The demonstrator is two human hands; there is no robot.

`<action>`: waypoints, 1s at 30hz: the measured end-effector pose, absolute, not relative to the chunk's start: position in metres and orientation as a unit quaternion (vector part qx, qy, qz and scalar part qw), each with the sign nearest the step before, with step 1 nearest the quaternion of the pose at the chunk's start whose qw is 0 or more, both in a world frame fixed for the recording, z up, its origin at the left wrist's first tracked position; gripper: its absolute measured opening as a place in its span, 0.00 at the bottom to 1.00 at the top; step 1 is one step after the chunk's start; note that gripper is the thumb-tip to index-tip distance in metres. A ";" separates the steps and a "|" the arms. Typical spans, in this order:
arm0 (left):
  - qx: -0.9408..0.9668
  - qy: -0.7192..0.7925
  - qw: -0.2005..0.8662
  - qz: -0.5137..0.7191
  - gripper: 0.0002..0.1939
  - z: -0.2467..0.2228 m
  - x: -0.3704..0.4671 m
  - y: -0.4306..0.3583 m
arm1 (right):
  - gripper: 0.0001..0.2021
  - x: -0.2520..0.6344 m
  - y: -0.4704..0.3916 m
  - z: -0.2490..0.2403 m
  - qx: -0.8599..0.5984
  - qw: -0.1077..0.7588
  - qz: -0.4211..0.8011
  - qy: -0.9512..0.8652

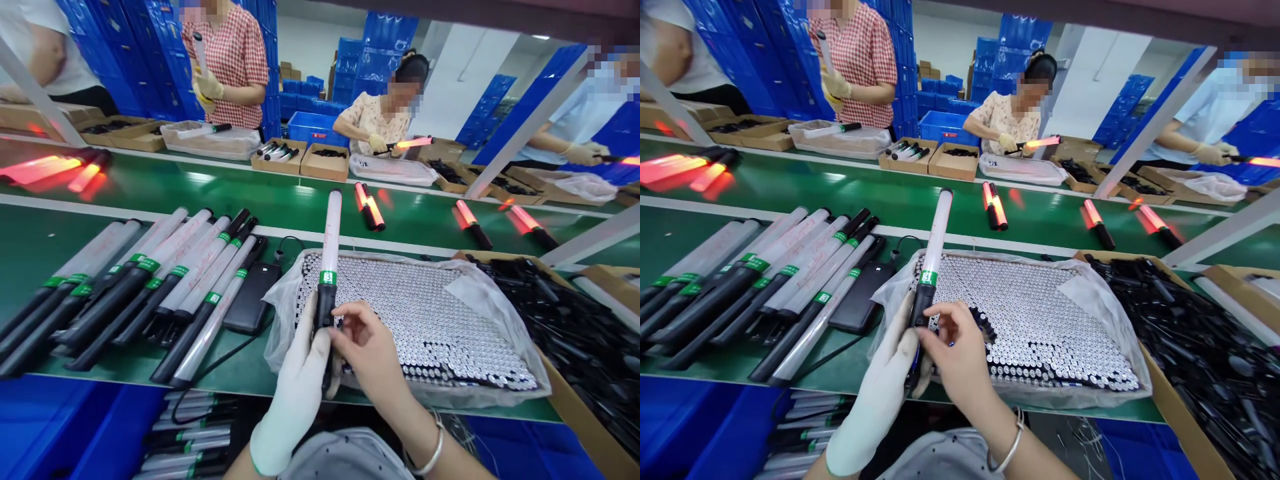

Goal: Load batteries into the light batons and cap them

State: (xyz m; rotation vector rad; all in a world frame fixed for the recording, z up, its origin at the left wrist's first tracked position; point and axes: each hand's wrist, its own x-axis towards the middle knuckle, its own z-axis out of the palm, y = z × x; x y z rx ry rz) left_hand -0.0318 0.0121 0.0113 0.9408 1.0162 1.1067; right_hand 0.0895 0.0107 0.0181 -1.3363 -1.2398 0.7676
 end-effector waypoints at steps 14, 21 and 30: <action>0.353 0.347 0.775 0.393 0.46 0.020 -0.037 0.016 | 0.11 0.138 0.022 0.005 -0.664 -0.008 0.063 -0.745; 0.356 0.418 0.732 0.403 0.36 0.018 -0.030 0.022 | 0.08 0.139 0.019 0.005 -0.652 0.008 0.054 -0.756; 0.321 0.413 0.744 0.416 0.29 0.024 -0.030 0.021 | 0.12 0.145 0.018 0.011 -0.644 0.271 0.281 -0.657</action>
